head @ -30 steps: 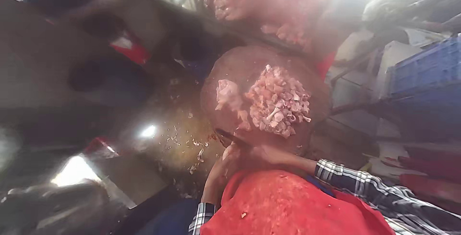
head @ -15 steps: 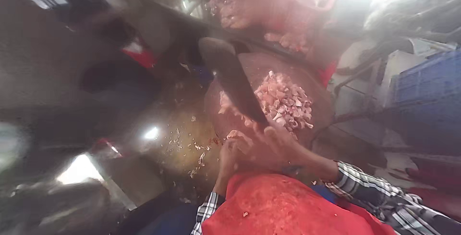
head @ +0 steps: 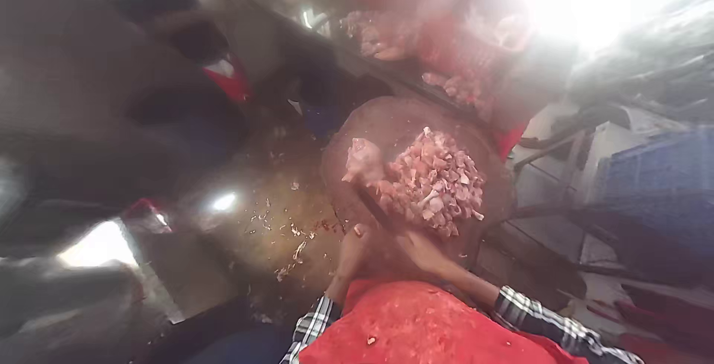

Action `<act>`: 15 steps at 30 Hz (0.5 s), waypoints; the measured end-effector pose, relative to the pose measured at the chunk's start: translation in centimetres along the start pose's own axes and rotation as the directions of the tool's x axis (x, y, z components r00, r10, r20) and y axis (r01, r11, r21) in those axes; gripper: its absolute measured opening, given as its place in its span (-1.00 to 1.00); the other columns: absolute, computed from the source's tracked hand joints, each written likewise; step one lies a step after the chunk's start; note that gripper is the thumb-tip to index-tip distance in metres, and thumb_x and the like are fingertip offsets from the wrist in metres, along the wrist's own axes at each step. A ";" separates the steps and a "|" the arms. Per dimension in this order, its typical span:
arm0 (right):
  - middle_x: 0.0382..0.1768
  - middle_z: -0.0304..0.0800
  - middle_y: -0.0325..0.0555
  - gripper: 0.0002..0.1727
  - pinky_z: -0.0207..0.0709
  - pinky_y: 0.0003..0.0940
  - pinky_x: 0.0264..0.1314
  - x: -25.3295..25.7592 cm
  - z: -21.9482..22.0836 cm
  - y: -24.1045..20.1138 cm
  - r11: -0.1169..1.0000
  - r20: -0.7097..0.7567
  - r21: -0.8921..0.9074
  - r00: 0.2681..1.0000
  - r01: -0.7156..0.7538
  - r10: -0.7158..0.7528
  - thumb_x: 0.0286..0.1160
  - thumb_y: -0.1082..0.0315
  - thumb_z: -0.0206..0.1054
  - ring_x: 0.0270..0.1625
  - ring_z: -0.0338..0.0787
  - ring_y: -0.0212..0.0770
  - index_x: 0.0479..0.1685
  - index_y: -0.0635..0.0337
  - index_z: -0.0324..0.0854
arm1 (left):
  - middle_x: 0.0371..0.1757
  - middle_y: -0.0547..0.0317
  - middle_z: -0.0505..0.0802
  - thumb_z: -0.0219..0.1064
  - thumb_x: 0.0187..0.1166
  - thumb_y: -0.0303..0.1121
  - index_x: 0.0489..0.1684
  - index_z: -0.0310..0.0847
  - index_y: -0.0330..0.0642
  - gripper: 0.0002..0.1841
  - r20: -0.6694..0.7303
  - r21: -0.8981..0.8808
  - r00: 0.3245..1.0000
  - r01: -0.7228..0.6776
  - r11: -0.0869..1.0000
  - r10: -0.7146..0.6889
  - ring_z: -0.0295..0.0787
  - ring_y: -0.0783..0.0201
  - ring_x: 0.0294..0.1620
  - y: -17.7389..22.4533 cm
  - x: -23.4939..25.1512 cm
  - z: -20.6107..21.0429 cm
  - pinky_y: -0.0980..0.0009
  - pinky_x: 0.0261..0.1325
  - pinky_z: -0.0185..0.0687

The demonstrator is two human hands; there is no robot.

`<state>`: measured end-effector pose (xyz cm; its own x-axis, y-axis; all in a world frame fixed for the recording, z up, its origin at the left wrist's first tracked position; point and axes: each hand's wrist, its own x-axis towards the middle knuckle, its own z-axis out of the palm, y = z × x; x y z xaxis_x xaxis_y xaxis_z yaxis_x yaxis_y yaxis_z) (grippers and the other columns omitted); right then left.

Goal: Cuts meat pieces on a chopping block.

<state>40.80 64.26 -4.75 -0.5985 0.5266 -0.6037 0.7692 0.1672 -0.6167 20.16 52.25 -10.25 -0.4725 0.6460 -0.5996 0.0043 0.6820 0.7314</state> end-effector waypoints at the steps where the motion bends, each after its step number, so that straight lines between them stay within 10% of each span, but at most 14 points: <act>1: -0.21 0.79 -0.09 -0.33 0.71 0.13 0.00 -0.7 -0.7 -0.7 0.997 -0.069 -0.066 0.997 0.030 -0.034 0.66 -0.41 -0.06 -0.14 0.82 -0.09 0.22 -0.08 0.63 | -0.34 0.06 0.88 0.34 0.61 -0.09 0.14 0.70 -0.17 -0.63 -0.021 -0.029 1.000 0.005 1.000 -0.005 0.84 0.16 -0.46 -0.3 -0.8 -1.0 0.08 -0.26 0.84; 9: -0.29 0.74 -0.15 -0.55 0.70 -0.26 -0.17 -5.0 -5.6 -9.4 0.809 -0.256 0.046 0.789 0.586 -0.558 0.80 -0.02 0.08 -0.29 0.72 -0.34 0.29 0.13 0.60 | -0.54 -0.01 0.79 0.28 0.70 -0.28 0.10 0.63 -0.37 -0.71 -0.099 -0.414 0.994 -0.001 0.910 -0.044 0.74 0.17 -0.62 -3.3 -3.7 -5.0 0.21 -0.48 0.77; 15: -0.06 0.80 0.13 -0.34 0.65 0.31 0.13 -0.3 -1.7 0.5 0.953 0.035 -0.302 0.999 0.006 0.004 0.76 -0.29 -0.08 0.06 0.83 0.17 0.35 0.09 0.52 | -0.49 -0.04 0.82 0.24 0.75 -0.28 0.13 0.63 -0.40 -0.70 -0.112 -0.410 0.991 0.021 0.912 -0.073 0.76 0.16 -0.62 -3.8 -3.2 -4.9 0.21 -0.49 0.78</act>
<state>41.68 65.59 -4.02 -0.6025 0.4981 -0.6236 0.7971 0.4146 -0.4390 17.32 45.93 -9.55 -0.5670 0.5519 -0.6115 -0.3674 0.4950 0.7874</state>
